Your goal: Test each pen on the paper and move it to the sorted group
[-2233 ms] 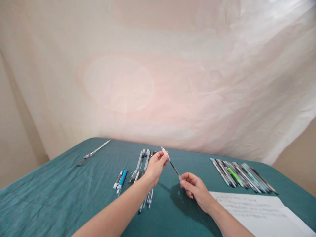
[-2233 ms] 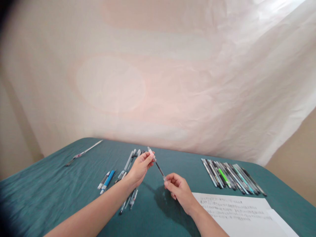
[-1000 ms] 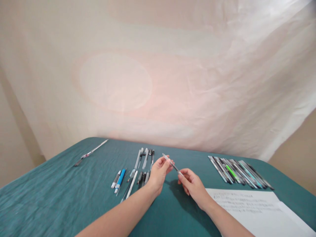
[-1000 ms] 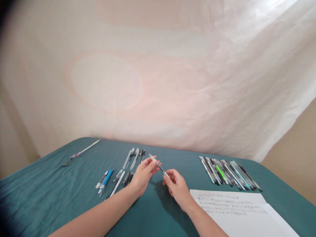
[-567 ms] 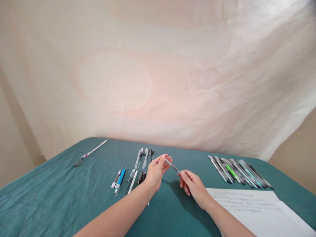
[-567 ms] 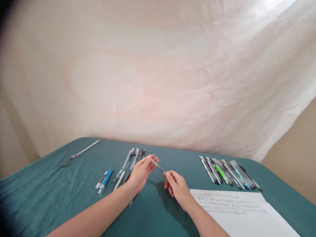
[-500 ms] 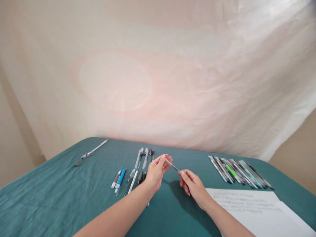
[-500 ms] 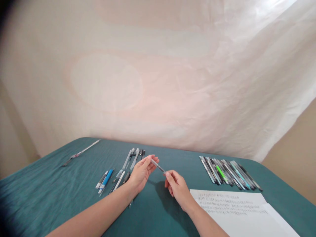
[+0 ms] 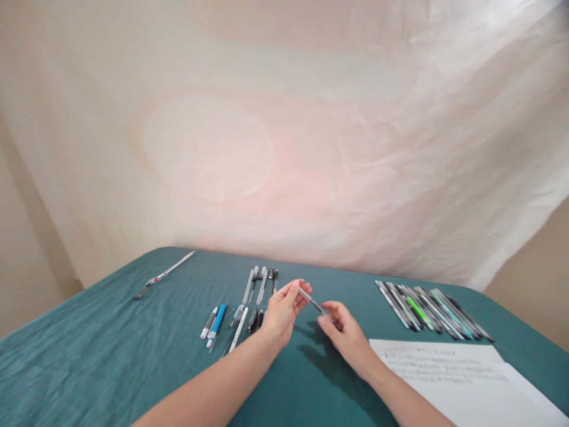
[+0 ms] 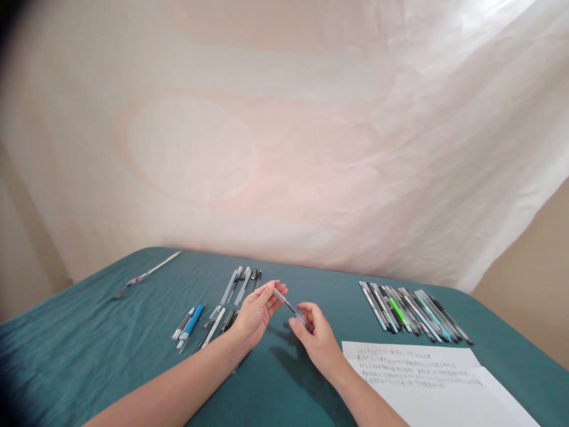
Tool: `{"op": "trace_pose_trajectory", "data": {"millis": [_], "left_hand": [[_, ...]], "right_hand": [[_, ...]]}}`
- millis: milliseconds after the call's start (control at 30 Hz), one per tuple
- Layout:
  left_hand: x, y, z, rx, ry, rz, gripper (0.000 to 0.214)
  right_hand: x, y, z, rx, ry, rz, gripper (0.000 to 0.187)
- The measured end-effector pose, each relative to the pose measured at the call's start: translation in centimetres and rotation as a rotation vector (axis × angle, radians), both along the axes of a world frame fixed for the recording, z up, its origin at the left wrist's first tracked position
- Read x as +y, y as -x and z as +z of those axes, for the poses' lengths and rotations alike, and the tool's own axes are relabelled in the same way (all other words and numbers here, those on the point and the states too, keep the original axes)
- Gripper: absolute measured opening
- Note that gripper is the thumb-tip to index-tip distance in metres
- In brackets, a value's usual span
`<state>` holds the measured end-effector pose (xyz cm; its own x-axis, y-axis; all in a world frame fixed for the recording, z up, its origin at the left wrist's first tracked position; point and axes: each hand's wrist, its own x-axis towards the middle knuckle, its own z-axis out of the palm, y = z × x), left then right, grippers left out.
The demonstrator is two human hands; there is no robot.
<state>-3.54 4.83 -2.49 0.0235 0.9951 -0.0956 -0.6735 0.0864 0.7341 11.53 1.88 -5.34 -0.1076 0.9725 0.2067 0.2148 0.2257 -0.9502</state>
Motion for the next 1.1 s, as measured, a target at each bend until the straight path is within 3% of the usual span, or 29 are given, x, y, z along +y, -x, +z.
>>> {"op": "trace_pose_trajectory", "data": {"millis": [100,267,500,667,867,1000,1100], "left_hand": [[0.08,0.00,-0.26,-0.001,-0.002,0.001,0.017],[-0.10,-0.17,-0.41,0.011,-0.022,-0.034,0.020],[-0.43,-0.42,-0.32,0.009,-0.011,-0.027,0.019],[-0.46,-0.41,-0.37,0.005,-0.010,-0.040,0.019],[-0.64,-0.47,-0.15,-0.006,-0.014,-0.039,0.018],[-0.66,-0.52,-0.10,-0.005,-0.012,-0.047,0.018],[-0.57,-0.51,-0.22,-0.008,-0.012,-0.037,0.018]], "right_hand": [[0.01,-0.02,0.04,-0.006,-0.046,0.025,0.025],[-0.04,-0.16,0.06,-0.031,0.106,0.088,0.036],[-0.05,-0.03,-0.08,-0.038,-0.048,0.024,0.022],[0.14,-0.14,-0.34,-0.056,0.071,0.079,0.031],[0.06,-0.05,-0.01,-0.085,-0.079,-0.007,0.022],[-0.08,-0.08,0.22,-0.084,0.034,0.071,0.034],[0.01,0.03,0.09,-0.014,0.059,0.045,0.036]]}}
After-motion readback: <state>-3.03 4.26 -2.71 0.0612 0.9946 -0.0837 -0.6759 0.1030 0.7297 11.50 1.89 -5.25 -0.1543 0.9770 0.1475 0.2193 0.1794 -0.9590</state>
